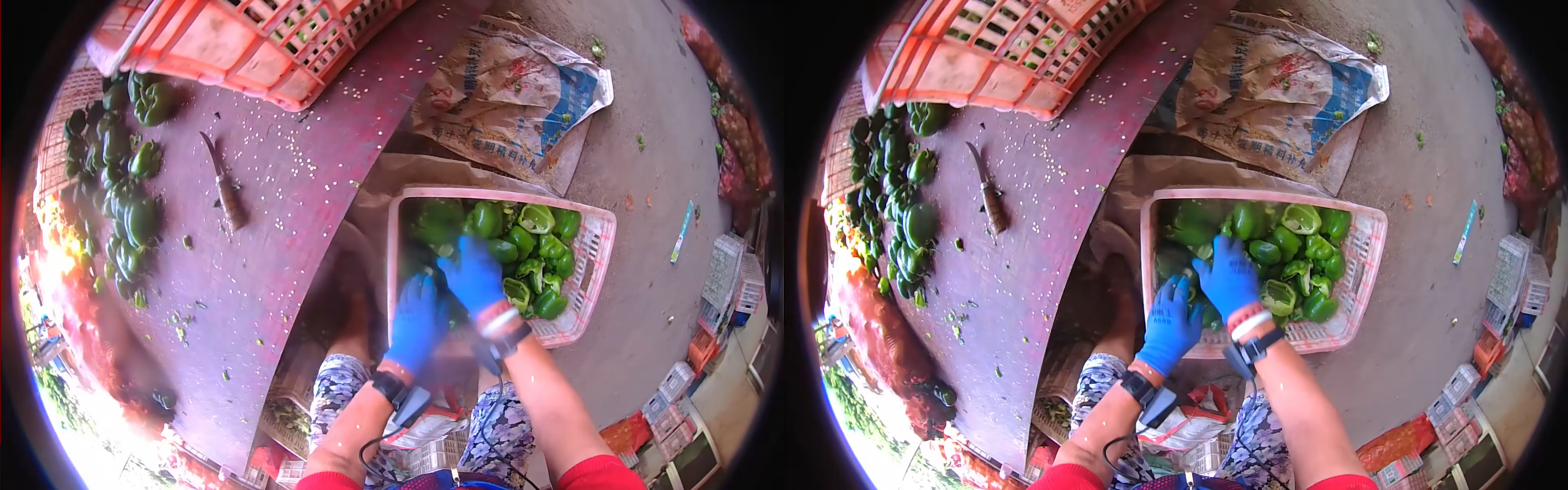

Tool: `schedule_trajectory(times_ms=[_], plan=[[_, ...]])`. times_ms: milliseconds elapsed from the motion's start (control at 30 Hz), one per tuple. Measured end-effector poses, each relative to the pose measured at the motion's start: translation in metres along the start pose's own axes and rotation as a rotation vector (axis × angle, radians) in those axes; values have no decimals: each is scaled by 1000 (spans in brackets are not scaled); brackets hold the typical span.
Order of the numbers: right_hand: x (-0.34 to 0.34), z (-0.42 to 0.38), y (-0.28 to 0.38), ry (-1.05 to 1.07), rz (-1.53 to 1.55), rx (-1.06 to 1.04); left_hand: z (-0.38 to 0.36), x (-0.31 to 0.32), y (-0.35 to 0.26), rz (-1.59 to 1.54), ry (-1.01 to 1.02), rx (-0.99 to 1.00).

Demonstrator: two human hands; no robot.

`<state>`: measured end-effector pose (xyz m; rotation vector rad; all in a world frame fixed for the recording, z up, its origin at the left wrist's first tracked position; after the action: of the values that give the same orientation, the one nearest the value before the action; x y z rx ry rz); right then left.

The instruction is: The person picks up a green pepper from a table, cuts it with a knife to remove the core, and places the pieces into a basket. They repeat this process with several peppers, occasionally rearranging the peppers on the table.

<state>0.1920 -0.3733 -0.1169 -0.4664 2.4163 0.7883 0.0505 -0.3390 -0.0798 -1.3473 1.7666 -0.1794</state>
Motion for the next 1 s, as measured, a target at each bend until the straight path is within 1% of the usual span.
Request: schedule_trajectory(times_ms=[33,67,133,167,200,267,367,433,467,500,533,567,600,633,667,700,733,767,800,833,900,967,1000], plan=[[-8,16,11,-39,-22,-35,-8,0,2,-14,27,-39],[-8,35,23,-25,-98,-46,-11,10,13,-4,13,-85],[1,64,42,4,-248,-61,-7,51,44,-119,150,-200],[11,68,43,27,-296,-9,-5,68,56,-173,227,-254],[20,71,44,52,-345,44,1,73,59,-222,177,-218],[39,84,35,58,-437,81,20,68,58,-320,62,-147],[63,100,22,49,-509,76,50,89,73,-497,226,-258],[67,99,18,-1,-468,13,55,99,81,-660,222,-348],[71,105,16,-7,-522,-14,57,100,80,-730,225,-335],[74,110,16,-16,-576,-40,58,96,73,-529,244,-271],[101,120,-6,16,-715,-51,60,78,61,-326,247,-211],[119,129,-11,39,-847,-80,57,55,49,-407,375,-273],[113,128,7,-5,-955,-102,56,70,54,-418,255,-148],[111,125,6,-30,-1003,-152,52,86,58,-415,140,-21],[109,121,4,-59,-1052,-202,52,94,62,-396,273,-62],[95,118,5,-10,-875,-173,40,69,57,-368,448,-156],[80,114,6,27,-698,-141,33,68,52,-341,381,-61],[56,99,8,55,-524,-140,12,26,34,-304,219,38],[31,84,12,78,-350,-138,-6,6,28,-372,258,82],[20,74,19,31,-340,-263,-25,-16,26,-440,300,126],[-14,40,49,255,-316,-140,-65,-79,44,-860,427,39],[-35,18,67,239,-243,-75,-92,-165,105,-545,-156,147],[-50,11,106,197,-202,-166,-111,-201,144,-580,-296,71]])
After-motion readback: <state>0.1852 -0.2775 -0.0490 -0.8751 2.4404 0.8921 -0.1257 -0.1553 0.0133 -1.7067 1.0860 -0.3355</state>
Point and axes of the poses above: each hand's wrist, its own z-axis towards the middle knuckle, its own x-axis out of the palm, y = z × x, the point moved 10 cm from there along z, towards the middle knuckle, and after that the axes turned 11 degrees about y, right-handed, at the moved point
